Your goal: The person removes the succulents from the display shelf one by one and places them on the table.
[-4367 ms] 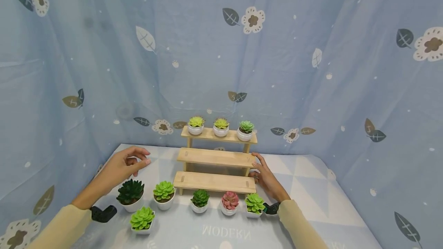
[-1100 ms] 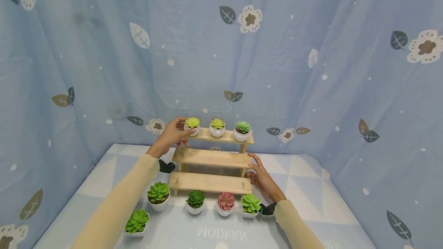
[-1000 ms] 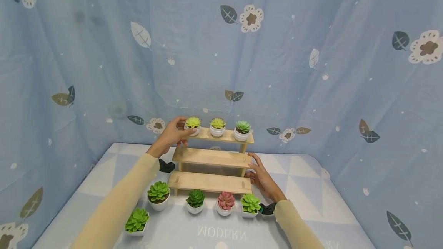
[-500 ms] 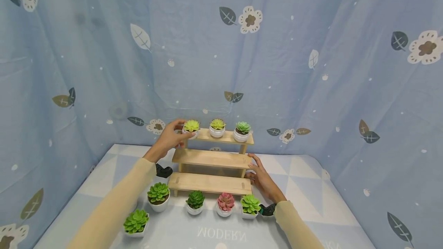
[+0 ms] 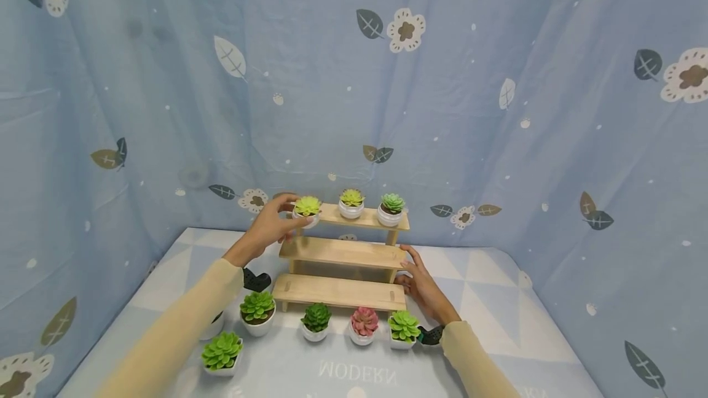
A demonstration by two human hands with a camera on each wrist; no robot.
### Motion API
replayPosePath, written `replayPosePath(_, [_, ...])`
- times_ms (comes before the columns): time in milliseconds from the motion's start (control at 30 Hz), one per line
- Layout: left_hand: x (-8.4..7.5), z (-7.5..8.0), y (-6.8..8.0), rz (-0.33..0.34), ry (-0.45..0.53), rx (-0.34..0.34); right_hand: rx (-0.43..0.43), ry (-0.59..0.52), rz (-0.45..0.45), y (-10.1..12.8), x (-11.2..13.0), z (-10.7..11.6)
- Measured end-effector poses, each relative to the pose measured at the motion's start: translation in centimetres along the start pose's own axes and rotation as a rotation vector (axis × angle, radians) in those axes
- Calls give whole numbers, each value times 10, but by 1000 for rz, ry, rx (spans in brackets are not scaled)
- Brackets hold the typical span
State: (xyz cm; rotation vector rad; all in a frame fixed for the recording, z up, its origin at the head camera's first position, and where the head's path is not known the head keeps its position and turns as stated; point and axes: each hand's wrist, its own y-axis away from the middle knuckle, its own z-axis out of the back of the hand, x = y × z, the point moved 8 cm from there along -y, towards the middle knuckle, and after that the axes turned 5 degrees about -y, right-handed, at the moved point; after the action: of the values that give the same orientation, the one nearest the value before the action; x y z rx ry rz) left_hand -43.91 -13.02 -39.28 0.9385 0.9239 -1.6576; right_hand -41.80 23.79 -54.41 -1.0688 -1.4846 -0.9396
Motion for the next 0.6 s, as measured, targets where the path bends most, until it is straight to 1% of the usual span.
replayPosePath(133, [-4, 0, 9, -4, -10, 17, 10, 7, 4, 2, 0, -1])
replayPosePath(333, [-11, 0, 22, -13, -17, 32, -3, 6, 10, 3, -3, 0])
replayPosePath(600, [-10, 4, 37, -4, -7, 37, 13, 1, 17, 1, 1, 0])
